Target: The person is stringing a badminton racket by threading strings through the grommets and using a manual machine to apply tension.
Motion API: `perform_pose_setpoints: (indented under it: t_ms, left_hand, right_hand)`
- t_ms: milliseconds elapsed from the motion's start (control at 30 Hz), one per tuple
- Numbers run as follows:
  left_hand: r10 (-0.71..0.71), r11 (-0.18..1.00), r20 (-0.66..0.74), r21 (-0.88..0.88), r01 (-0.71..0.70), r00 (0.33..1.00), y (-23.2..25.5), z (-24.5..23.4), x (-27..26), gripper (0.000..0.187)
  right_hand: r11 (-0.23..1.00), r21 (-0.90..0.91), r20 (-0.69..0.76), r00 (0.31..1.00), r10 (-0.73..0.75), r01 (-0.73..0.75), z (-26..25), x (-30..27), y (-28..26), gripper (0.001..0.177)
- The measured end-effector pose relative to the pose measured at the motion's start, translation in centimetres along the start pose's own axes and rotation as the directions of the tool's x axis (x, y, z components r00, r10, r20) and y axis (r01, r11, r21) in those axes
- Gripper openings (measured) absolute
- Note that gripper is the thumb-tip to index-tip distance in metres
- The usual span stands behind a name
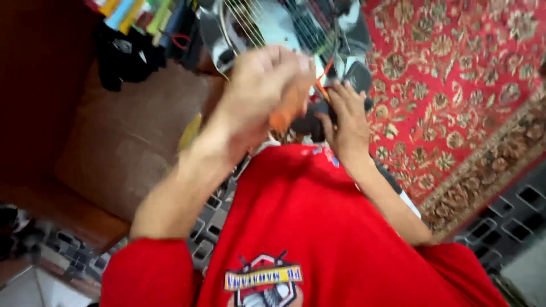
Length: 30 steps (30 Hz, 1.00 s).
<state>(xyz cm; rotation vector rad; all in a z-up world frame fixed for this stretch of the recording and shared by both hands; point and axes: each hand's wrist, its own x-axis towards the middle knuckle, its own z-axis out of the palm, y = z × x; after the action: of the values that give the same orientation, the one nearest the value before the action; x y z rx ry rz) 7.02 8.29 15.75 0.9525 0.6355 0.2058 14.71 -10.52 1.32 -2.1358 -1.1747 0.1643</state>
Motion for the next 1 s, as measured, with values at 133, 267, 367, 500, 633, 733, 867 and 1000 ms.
perform_pose_setpoints:
  t_ms: [133, 267, 367, 500, 633, 733, 867, 1000]
  left_hand:
    - [-0.087, 0.976, 0.027, 0.201, 0.08, 0.996, 1.6, -1.9, 0.4, 0.02]
    - [0.236, 0.756, 0.18, 0.583, -0.296, 0.955, 2.2, -2.3, 0.4, 0.013]
    - [0.554, 0.17, 0.376, 0.823, -0.543, 0.743, -0.9, -2.5, 1.9, 0.014]
    - [0.712, -0.273, 0.291, 0.953, -0.129, 0.639, -5.3, -3.4, 5.4, 0.042]
    - [0.758, -0.024, 0.129, 0.985, -0.17, 0.64, -6.9, -5.5, 1.3, 0.051]
    - [0.749, 0.293, -0.045, 0.917, -0.269, 0.661, -8.2, -6.6, -0.9, 0.027]
    - [0.639, 0.44, -0.076, 0.852, -0.283, 0.765, -8.7, -6.8, -1.9, 0.019]
    - [0.658, 0.375, -0.03, 0.879, -0.293, 0.752, -8.5, -6.3, -2.1, 0.021]
  right_hand:
    - [0.999, -0.017, 0.02, 0.999, -0.049, 0.05, -0.7, 1.3, -0.5, 0.048]
    - [0.992, 0.033, -0.12, 0.986, -0.114, 0.119, -1.7, 5.9, -0.4, 0.045]
    - [0.973, -0.007, -0.119, 0.966, -0.23, 0.231, -0.8, 8.7, 1.1, 0.031]
    - [0.936, 0.204, -0.214, 0.946, -0.243, 0.287, 1.2, 10.1, 2.9, 0.008]
    - [0.916, 0.318, -0.267, 0.95, -0.16, 0.244, 2.6, 8.9, 5.1, 0.006]
    - [0.843, 0.535, -0.273, 0.957, 0.104, 0.061, 2.2, 8.5, 4.6, 0.026]
    - [0.726, 0.687, -0.248, 0.928, 0.279, -0.034, 2.4, 8.3, 5.1, 0.038]
    - [0.81, 0.586, -0.36, 0.886, 0.291, -0.028, 2.5, 8.0, 5.2, 0.014]
